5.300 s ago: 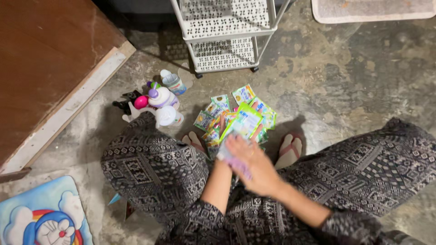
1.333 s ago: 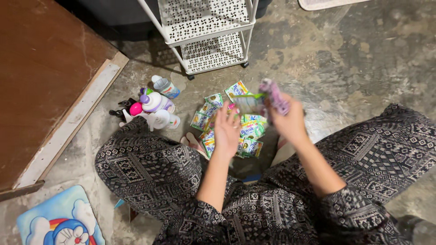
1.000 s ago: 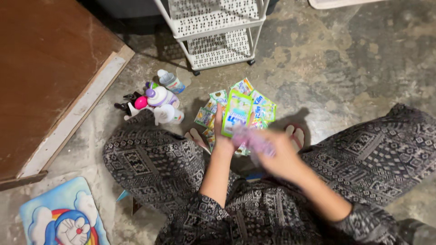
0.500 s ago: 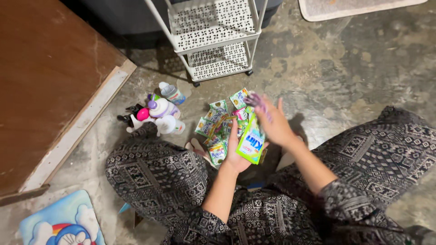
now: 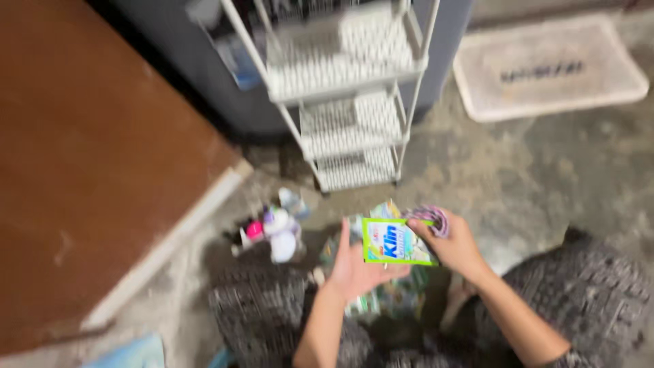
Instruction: The person sits on the floor and wipes small packets with a cloth. They pick up each packet, wipe it thoroughly, and place it on a nearby white rolling cart. The person repeats this process for multiple packets.
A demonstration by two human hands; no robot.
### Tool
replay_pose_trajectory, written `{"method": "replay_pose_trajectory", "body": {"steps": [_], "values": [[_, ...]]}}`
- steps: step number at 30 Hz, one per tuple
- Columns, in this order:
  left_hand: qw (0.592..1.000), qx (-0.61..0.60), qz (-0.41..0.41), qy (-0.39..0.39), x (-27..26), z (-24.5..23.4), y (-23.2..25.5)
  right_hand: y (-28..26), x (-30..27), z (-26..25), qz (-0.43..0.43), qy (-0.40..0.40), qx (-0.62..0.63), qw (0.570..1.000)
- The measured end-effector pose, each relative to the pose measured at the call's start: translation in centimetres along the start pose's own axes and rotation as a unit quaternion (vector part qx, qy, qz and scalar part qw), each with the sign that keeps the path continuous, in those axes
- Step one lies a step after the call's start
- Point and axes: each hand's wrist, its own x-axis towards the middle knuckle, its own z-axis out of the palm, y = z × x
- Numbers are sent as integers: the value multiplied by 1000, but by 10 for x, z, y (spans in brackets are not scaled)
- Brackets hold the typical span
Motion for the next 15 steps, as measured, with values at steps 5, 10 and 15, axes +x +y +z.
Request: {"method": "replay_pose_trajectory", "body": {"steps": [5, 10, 15], "values": [[891, 347, 238, 170, 20, 54, 15, -55, 43, -8, 3, 97, -188, 977], [644, 582, 482, 121, 30, 191, 104, -111, 108, -43, -108, 170, -28, 979], [451, 659, 601, 28, 37, 353, 200, -113, 142, -60, -157, 218, 67, 961]]}}
